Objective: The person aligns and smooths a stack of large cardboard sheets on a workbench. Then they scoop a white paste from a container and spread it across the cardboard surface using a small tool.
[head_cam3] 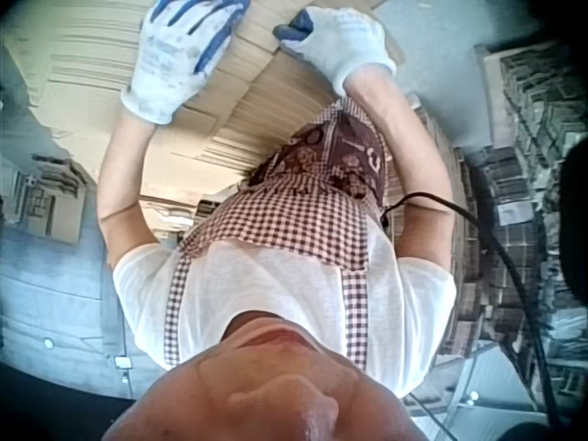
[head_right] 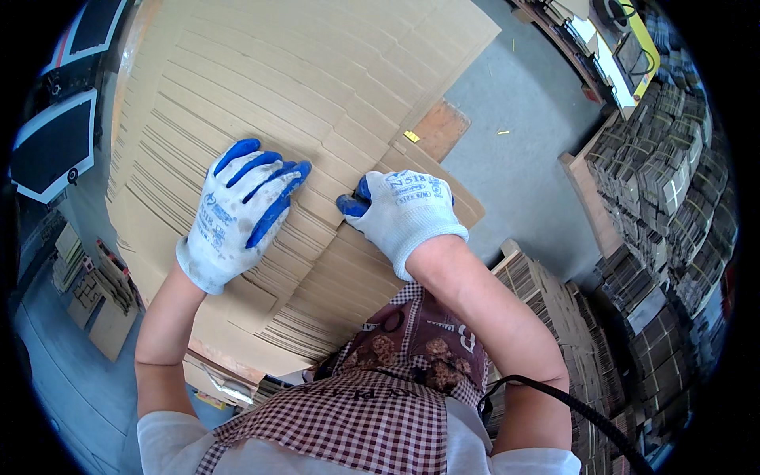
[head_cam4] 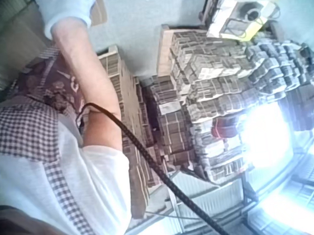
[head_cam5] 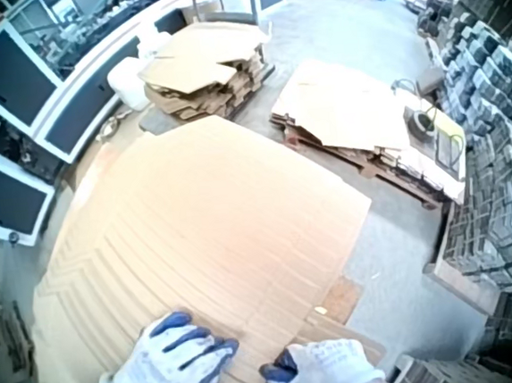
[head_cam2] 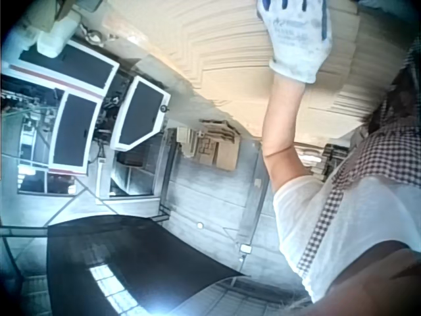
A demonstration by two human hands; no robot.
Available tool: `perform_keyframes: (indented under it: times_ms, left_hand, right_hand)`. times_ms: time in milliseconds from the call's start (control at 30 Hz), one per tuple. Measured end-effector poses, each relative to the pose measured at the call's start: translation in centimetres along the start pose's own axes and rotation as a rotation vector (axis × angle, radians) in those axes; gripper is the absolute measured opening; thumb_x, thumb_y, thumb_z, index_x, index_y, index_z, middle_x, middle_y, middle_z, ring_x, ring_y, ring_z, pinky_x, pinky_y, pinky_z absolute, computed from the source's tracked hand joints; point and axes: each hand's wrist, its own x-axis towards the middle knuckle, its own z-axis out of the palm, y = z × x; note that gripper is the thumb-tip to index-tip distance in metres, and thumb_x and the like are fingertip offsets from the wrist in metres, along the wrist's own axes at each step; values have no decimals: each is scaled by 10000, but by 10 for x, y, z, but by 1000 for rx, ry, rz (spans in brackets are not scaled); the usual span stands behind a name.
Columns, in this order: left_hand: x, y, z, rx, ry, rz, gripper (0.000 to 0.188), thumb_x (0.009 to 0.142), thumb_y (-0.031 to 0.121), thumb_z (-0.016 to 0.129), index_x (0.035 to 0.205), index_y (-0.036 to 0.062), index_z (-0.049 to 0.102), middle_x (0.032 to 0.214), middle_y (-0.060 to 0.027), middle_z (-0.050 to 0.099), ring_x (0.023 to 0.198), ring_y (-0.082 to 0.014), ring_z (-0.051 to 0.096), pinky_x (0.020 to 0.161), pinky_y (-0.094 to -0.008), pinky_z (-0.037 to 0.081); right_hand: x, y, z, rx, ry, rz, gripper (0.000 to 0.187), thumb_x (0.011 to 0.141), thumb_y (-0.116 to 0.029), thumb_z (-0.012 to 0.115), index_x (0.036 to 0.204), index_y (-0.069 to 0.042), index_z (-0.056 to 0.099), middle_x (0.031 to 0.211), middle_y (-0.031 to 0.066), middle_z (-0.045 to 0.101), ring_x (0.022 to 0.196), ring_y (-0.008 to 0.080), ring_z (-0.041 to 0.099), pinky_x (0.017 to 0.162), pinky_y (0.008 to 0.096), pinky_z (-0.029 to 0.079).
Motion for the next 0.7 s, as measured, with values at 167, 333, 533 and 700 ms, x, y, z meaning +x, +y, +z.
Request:
perform_keyframes:
  times_ms: [167, 333, 533, 700]
  left_hand:
    - [12, 1, -6, -64, -87, -104, 434, 890, 145, 680, 1322, 109, 654, 1149, -79, 675, 1141, -273, 608, 1108, -472, 378]
    - [9, -7, 1, -85, 7, -4, 454, 885, 162, 688, 1334, 100, 650, 1147, -77, 678, 1097, -266, 613, 1030, -451, 408]
    - [20, 0, -8, -63, -77, -29, 489, 864, 133, 710, 1346, 78, 648, 1185, -104, 691, 1075, -299, 617, 1025, -437, 432]
    - [30, -6, -10, -49, -174, -35, 491, 855, 134, 734, 1332, 69, 638, 1200, -106, 684, 1092, -303, 601, 1027, -451, 424]
  right_hand:
    - [2, 3, 5, 2, 9, -8, 485, 986, -505, 544, 1025, -66, 746, 984, 166, 754, 952, 360, 722, 846, 472, 556]
    - [2, 2, 1, -13, 5, -13, 474, 982, -501, 551, 1024, -70, 744, 976, 168, 753, 950, 358, 722, 838, 473, 558]
    - [2, 2, 3, 1, 9, 17, 458, 974, -496, 566, 1007, -73, 738, 973, 168, 751, 952, 358, 722, 836, 471, 560]
    - [1, 0, -1, 20, 1, 20, 464, 969, -502, 566, 1009, -73, 740, 972, 166, 751, 953, 361, 721, 836, 470, 560]
